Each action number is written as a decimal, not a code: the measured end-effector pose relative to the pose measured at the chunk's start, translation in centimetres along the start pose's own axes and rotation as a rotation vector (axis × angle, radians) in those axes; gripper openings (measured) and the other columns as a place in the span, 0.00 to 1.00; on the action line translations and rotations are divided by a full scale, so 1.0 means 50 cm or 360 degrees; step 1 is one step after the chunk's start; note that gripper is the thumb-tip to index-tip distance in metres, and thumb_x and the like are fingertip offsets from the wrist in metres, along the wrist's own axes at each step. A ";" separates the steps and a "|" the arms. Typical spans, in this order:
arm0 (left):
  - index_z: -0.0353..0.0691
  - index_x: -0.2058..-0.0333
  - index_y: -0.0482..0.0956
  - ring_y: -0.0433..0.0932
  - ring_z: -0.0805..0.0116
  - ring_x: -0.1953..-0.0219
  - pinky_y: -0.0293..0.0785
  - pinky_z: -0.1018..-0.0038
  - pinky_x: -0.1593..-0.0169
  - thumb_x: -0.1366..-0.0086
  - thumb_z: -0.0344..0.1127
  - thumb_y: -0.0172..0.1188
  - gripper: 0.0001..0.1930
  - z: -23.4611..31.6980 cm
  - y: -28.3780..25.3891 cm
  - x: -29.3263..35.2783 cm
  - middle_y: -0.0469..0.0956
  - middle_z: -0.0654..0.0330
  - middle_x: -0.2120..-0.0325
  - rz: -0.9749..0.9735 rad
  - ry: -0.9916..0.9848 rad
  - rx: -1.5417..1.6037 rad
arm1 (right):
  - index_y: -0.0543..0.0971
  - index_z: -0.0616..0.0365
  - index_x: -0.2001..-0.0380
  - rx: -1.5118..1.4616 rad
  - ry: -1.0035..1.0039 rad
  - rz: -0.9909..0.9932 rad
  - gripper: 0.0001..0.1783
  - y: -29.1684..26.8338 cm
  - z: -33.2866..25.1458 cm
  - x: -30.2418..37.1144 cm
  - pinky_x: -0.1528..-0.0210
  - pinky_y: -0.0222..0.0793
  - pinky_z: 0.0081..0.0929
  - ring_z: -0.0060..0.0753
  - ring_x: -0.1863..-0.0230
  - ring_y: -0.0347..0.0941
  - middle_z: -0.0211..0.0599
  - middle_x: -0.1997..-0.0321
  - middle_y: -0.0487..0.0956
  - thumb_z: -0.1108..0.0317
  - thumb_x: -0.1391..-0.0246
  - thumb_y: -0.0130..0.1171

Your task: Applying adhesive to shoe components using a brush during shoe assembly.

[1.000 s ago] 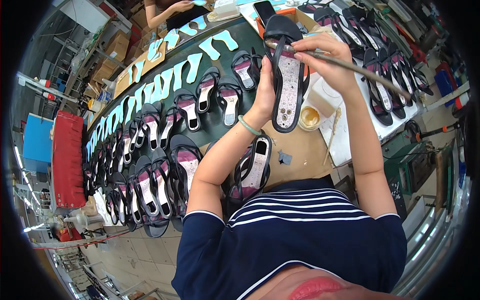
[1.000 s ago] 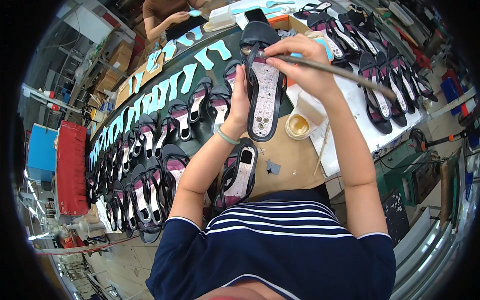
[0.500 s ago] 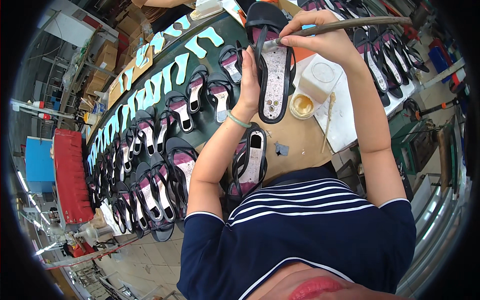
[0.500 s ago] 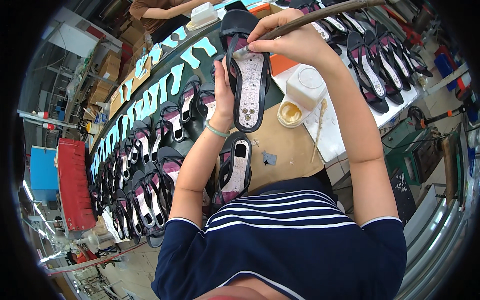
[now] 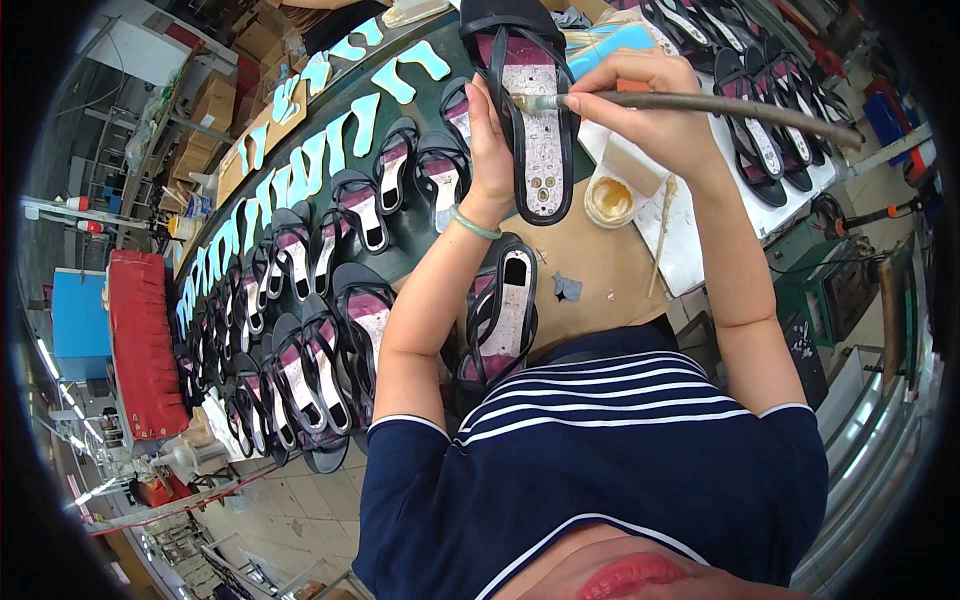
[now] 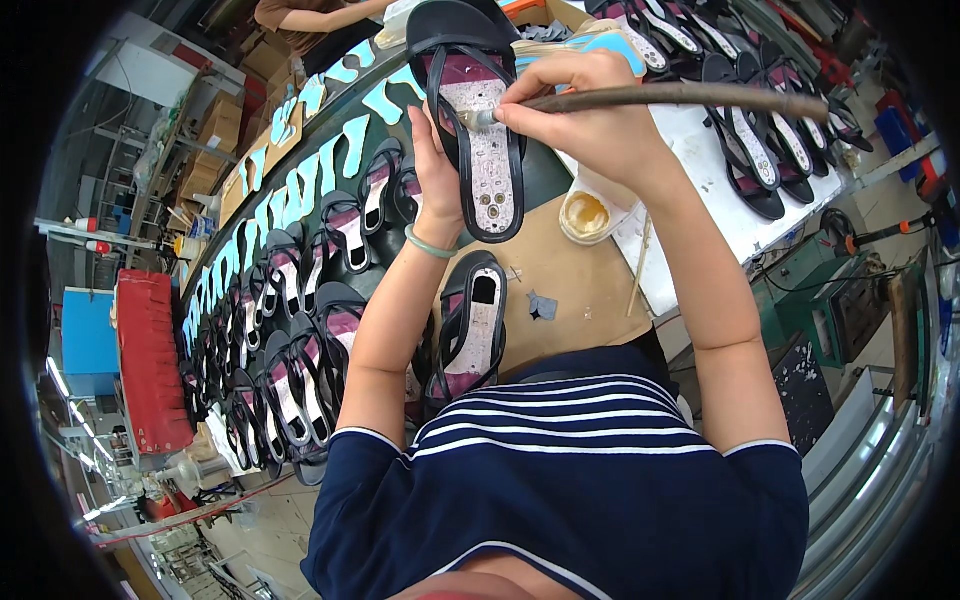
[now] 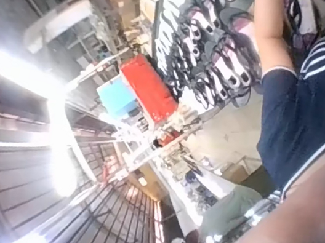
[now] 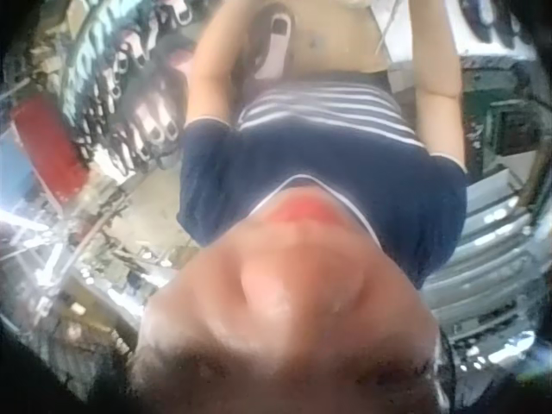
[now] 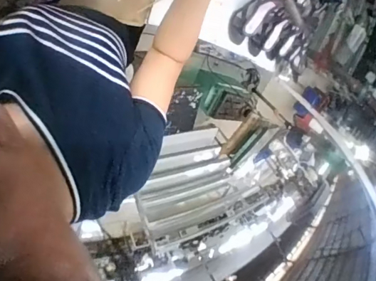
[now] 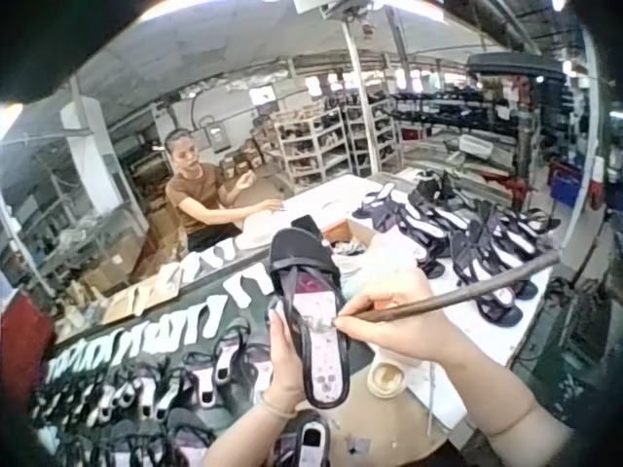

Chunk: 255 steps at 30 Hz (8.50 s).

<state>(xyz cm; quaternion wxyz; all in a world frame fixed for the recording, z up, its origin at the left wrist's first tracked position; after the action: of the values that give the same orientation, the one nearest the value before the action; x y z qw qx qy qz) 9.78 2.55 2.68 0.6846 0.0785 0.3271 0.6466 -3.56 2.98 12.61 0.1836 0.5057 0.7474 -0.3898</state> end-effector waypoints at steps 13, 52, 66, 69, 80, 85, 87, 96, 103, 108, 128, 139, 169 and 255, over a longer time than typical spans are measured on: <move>0.39 0.53 0.71 0.77 0.69 0.63 0.75 0.72 0.58 0.30 0.63 0.29 0.33 0.033 -0.045 -0.011 0.77 0.60 0.61 0.0284 0.0125 0.0138 | 0.80 0.55 0.81 0.0343 -0.0204 0.0262 0.05 0.042 -0.087 0.093 0.63 0.53 0.25 0.25 0.77 0.69 0.28 0.81 0.76 0.72 0.63 0.67; 0.32 0.46 0.65 0.77 0.62 0.58 0.74 0.69 0.52 0.30 0.61 0.28 0.35 -0.047 -0.017 0.012 0.76 0.50 0.59 0.0138 -0.0568 0.0079 | 0.83 0.65 0.69 -0.0657 0.0191 -0.2204 0.11 0.197 -0.076 -0.036 0.60 0.72 0.22 0.28 0.64 0.77 0.39 0.67 0.82 0.82 0.61 0.64; 0.27 0.56 0.69 0.80 0.58 0.72 0.80 0.67 0.69 0.30 0.48 0.35 0.26 -0.095 -0.031 0.007 0.77 0.47 0.68 0.0060 -0.0666 0.0149 | 0.83 0.66 0.66 -0.0553 0.0178 -0.2369 0.14 0.202 -0.054 -0.041 0.60 0.72 0.19 0.26 0.64 0.78 0.39 0.65 0.83 0.81 0.63 0.65; 0.26 0.57 0.70 0.81 0.57 0.74 0.81 0.66 0.72 0.30 0.48 0.34 0.27 -0.101 -0.031 0.008 0.78 0.46 0.70 0.0081 -0.0707 0.0205 | 0.83 0.66 0.66 -0.0561 0.0203 -0.2333 0.14 0.195 -0.045 -0.046 0.59 0.72 0.19 0.27 0.63 0.78 0.40 0.65 0.83 0.81 0.63 0.66; 0.32 0.49 0.67 0.81 0.57 0.67 0.82 0.65 0.68 0.30 0.55 0.31 0.30 -0.096 0.015 0.033 0.78 0.46 0.63 0.0049 -0.0884 0.0320 | 0.83 0.67 0.67 -0.0658 0.0195 -0.2263 0.13 0.173 -0.014 -0.061 0.55 0.72 0.22 0.31 0.59 0.78 0.42 0.64 0.83 0.80 0.62 0.66; 0.34 0.46 0.64 0.81 0.58 0.65 0.82 0.65 0.66 0.30 0.59 0.32 0.32 -0.109 0.021 0.035 0.77 0.46 0.61 -0.0108 -0.0943 0.0366 | 0.83 0.68 0.67 -0.0778 0.0185 -0.2233 0.13 0.157 -0.010 -0.069 0.54 0.72 0.24 0.34 0.58 0.78 0.44 0.63 0.82 0.81 0.62 0.66; 0.37 0.44 0.62 0.81 0.58 0.63 0.82 0.64 0.66 0.31 0.60 0.32 0.33 -0.111 0.023 0.033 0.77 0.47 0.59 -0.0176 -0.0938 0.0352 | 0.82 0.69 0.67 -0.0780 0.0167 -0.2224 0.12 0.151 -0.008 -0.070 0.53 0.72 0.24 0.34 0.58 0.78 0.45 0.63 0.82 0.82 0.61 0.66; 0.43 0.43 0.61 0.80 0.58 0.60 0.81 0.65 0.64 0.31 0.59 0.36 0.29 -0.121 0.025 0.037 0.74 0.48 0.55 -0.0176 -0.0961 0.0344 | 0.82 0.69 0.67 -0.0740 0.0252 -0.2182 0.13 0.128 0.025 -0.073 0.53 0.72 0.27 0.37 0.56 0.78 0.47 0.62 0.82 0.83 0.61 0.65; 0.42 0.43 0.61 0.79 0.57 0.59 0.81 0.64 0.61 0.31 0.60 0.37 0.30 -0.134 0.027 0.037 0.74 0.48 0.54 -0.0268 -0.0970 0.0427 | 0.83 0.68 0.68 -0.0622 0.0280 -0.2085 0.12 0.114 0.051 -0.078 0.54 0.73 0.27 0.37 0.57 0.78 0.46 0.62 0.82 0.84 0.62 0.64; 0.41 0.43 0.61 0.79 0.56 0.59 0.81 0.64 0.61 0.31 0.60 0.37 0.30 -0.121 0.028 0.047 0.74 0.48 0.54 -0.0212 -0.0970 0.0374 | 0.83 0.67 0.68 -0.0577 0.0244 -0.2110 0.12 0.117 0.058 -0.078 0.57 0.73 0.26 0.35 0.59 0.78 0.45 0.63 0.82 0.83 0.61 0.64; 0.37 0.45 0.64 0.81 0.55 0.62 0.82 0.64 0.65 0.31 0.59 0.37 0.31 -0.128 0.038 0.052 0.76 0.45 0.57 -0.0181 -0.1077 0.0429 | 0.83 0.66 0.69 -0.0358 0.0187 -0.2168 0.12 0.102 0.053 -0.065 0.59 0.73 0.26 0.34 0.62 0.78 0.44 0.65 0.82 0.85 0.62 0.62; 0.34 0.44 0.65 0.79 0.61 0.56 0.77 0.67 0.52 0.28 0.54 0.31 0.29 -0.126 0.055 0.062 0.75 0.52 0.54 -0.0243 -0.1152 0.0612 | 0.85 0.57 0.69 0.0126 0.0447 -0.2116 0.13 0.101 0.057 -0.047 0.63 0.72 0.22 0.29 0.66 0.78 0.39 0.68 0.83 0.82 0.61 0.62; 0.46 0.43 0.61 0.80 0.61 0.64 0.80 0.67 0.65 0.33 0.65 0.33 0.32 -0.043 -0.001 0.013 0.76 0.52 0.59 0.0001 -0.0400 0.0417 | 0.75 0.71 0.59 -0.1453 0.0512 0.0236 0.17 -0.227 0.044 0.003 0.59 0.67 0.26 0.27 0.65 0.68 0.51 0.55 0.75 0.66 0.39 0.47; 0.42 0.48 0.68 0.77 0.70 0.56 0.75 0.70 0.51 0.30 0.61 0.30 0.30 -0.079 0.006 0.016 0.75 0.59 0.56 0.0047 -0.0567 0.0358 | 0.77 0.69 0.61 -0.0327 -0.0065 0.0182 0.11 -0.076 -0.043 0.114 0.57 0.78 0.28 0.38 0.60 0.80 0.47 0.59 0.76 0.83 0.50 0.55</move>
<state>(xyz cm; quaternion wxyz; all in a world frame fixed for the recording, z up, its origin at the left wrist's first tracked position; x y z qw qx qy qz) 7.32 2.09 -0.47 0.7090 0.2724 0.2698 0.5919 -9.13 7.41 11.64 0.2717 0.5179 0.7495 -0.3102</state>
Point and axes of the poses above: each hand's wrist, its own x-axis away from the middle knuckle, its own y-axis out of the palm, z = x × y, the point moved 10 cm from there along -x, towards the middle knuckle
